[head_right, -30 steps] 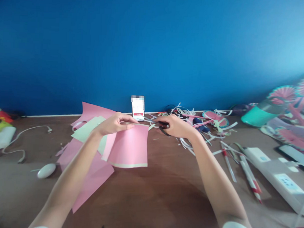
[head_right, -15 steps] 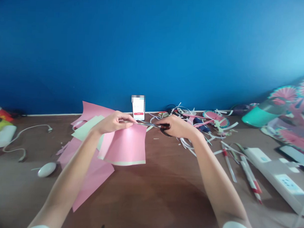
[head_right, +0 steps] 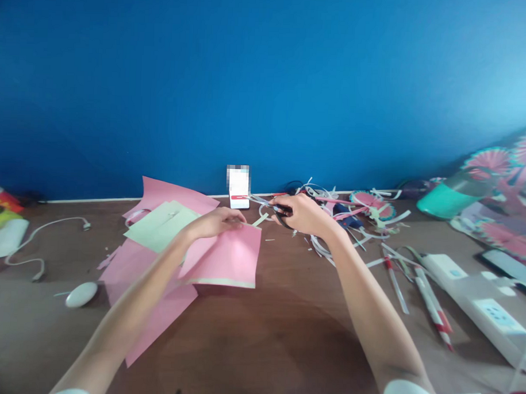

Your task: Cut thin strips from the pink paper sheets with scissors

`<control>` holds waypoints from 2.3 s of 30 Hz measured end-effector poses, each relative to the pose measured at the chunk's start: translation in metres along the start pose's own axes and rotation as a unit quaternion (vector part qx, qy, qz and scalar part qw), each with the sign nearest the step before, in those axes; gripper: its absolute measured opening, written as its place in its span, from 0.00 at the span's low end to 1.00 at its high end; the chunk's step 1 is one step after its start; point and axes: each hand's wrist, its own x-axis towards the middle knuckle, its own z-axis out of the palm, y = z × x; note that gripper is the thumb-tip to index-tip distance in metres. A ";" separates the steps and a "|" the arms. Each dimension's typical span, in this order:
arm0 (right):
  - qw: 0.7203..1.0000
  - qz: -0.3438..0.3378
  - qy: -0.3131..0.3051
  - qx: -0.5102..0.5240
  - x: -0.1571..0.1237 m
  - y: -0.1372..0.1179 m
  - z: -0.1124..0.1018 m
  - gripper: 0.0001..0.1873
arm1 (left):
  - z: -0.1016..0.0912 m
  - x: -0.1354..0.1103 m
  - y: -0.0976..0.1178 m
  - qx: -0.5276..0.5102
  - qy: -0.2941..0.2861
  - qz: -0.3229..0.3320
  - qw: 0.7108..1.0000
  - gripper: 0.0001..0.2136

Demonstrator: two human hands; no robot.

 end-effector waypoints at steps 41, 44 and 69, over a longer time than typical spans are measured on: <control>0.967 -0.098 -0.004 -0.236 0.005 0.009 0.021 0.27 | 0.010 0.017 -0.027 -0.272 0.082 -0.043 0.958 0.20; 0.968 -0.100 -0.011 -0.232 0.006 0.010 0.024 0.27 | 0.013 0.017 -0.028 -0.241 0.081 0.004 0.967 0.20; 0.968 -0.056 -0.005 -0.243 0.009 0.027 0.040 0.27 | 0.023 0.025 -0.043 -0.236 0.150 -0.010 0.960 0.18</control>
